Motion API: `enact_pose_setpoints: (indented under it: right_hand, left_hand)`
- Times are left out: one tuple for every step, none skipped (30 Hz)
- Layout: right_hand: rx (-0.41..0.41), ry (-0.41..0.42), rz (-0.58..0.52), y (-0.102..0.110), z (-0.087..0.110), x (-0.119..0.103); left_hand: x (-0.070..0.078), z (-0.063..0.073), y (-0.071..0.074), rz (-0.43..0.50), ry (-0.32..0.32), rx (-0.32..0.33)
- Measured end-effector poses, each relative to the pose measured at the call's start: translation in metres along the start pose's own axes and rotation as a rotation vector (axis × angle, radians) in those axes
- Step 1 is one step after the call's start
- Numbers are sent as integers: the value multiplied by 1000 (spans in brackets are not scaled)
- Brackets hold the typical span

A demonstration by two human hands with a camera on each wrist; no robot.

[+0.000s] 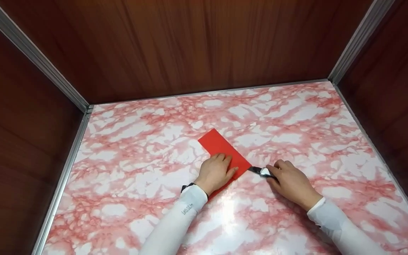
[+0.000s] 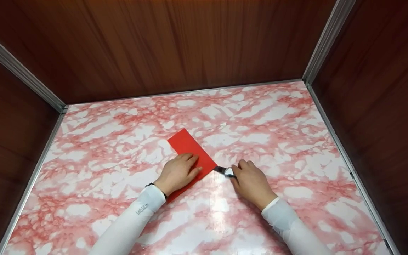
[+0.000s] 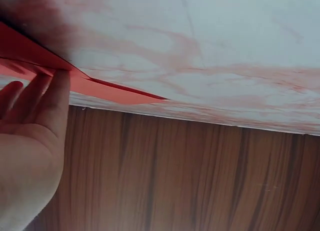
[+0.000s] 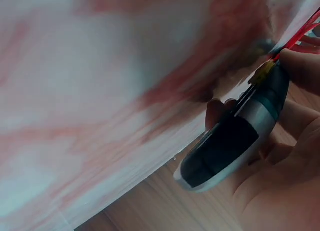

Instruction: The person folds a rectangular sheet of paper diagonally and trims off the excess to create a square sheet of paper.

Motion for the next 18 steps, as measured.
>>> enact_pose_setpoints:
  right_hand:
    - [3,-2,1,1,-1,0]
    - [4,-3,4,1,-1,-1]
    - [3,-4,9,1,-2,-1]
    - [2,-6,12,0,-2,-2]
    - [0,-7,17,0,-2,-3]
    - [-2,-7,22,-1,-2,-3]
    - [-2,-7,27,-2,-1,-4]
    - [0,-8,30,-2,-1,-5]
    - [1,-10,32,-2,-1,-5]
    - [3,-12,34,-2,-1,-5]
    - [4,-13,35,-2,-1,-5]
    - [5,-14,34,-2,-1,-5]
    - [5,-17,34,-1,-1,-5]
    - [6,-19,34,-1,-1,-5]
    - [7,-22,34,-1,-1,-4]
    - [8,-24,35,-1,-1,-4]
    - [9,-26,36,-1,-1,-4]
    - [11,-28,35,-1,-1,-3]
  left_hand:
    - [1,0,0,-13,2,10]
    - [3,0,0,-28,1,20]
    - [4,0,-1,-44,0,27]
    - [5,2,-2,-58,-1,37]
    - [7,3,-3,-74,-3,43]
    - [7,4,-4,-87,-4,51]
    - [8,5,-4,-95,-4,59]
    - [8,6,-5,-101,-3,65]
    - [9,6,-5,-103,-1,70]
    - [9,7,-5,-102,1,75]
    - [9,7,-5,-100,3,76]
    - [8,8,-5,-96,5,74]
    - [8,8,-5,-91,6,71]
    - [8,8,-5,-89,6,68]
    - [8,8,-5,-88,5,69]
    - [8,7,-4,-88,4,69]
    - [9,7,-4,-90,1,68]
    - [9,7,-4,-93,-1,68]
Point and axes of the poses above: each hand's wrist, its own z-axis away from the middle knuckle, its own y-axis out of the back of the hand, x = y × z, the point moved 7 cm from there along -z, towards the middle knuckle, and after that the axes turned 4 degrees about -z, right-handed, at the moved point
